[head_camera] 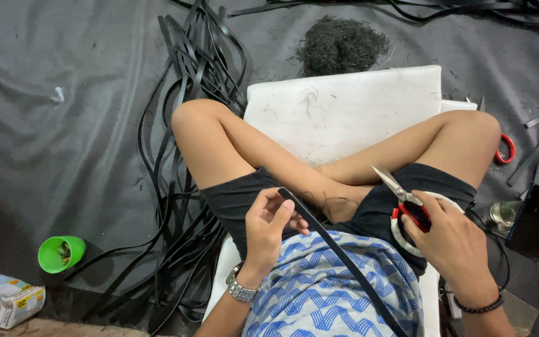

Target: Trimming and cutting long strips of black leather using a pair of scissors while seated.

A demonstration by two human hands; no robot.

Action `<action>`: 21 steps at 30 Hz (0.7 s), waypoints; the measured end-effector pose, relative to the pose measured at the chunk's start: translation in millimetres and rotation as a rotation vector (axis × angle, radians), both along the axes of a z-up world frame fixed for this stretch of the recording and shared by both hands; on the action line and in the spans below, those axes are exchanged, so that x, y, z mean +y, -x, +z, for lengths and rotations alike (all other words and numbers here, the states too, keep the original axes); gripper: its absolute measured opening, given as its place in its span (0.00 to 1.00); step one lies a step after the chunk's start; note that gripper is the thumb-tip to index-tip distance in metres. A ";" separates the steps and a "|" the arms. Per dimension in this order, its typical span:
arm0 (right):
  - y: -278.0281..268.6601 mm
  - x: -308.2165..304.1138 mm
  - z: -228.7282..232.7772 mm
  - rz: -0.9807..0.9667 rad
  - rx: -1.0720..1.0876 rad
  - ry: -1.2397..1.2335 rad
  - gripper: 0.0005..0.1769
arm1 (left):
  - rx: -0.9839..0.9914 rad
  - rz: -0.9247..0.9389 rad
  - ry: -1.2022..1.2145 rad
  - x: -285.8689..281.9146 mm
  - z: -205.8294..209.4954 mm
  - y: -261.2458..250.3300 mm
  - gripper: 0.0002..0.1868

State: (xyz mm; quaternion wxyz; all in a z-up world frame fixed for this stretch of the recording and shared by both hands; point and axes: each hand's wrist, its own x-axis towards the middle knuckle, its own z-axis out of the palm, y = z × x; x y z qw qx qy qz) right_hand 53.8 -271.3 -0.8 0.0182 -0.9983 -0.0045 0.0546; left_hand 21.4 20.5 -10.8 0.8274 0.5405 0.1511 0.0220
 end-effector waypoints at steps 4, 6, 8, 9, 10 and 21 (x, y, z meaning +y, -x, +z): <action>8.3 13.6 17.3 0.197 -0.186 -0.435 0.13 | -0.032 -0.017 -0.038 -4.4 10.7 -8.2 0.06; 18.2 25.1 7.3 0.146 0.072 -0.658 0.17 | -0.043 -0.022 -0.041 -6.6 16.5 -13.7 0.06; 24.9 36.8 7.2 0.099 0.330 -0.872 0.20 | -0.060 -0.024 -0.043 -6.3 21.8 -21.2 0.06; 26.2 43.0 11.7 0.092 0.446 -0.971 0.21 | -0.062 -0.031 -0.071 -4.6 23.9 -26.7 0.07; 28.6 49.3 15.9 0.085 0.568 -1.067 0.22 | -0.060 -0.036 -0.099 -2.8 26.0 -30.5 0.08; 13.9 15.3 23.1 0.032 0.512 -1.213 0.23 | -0.118 -0.354 -0.283 40.3 66.7 -57.0 0.10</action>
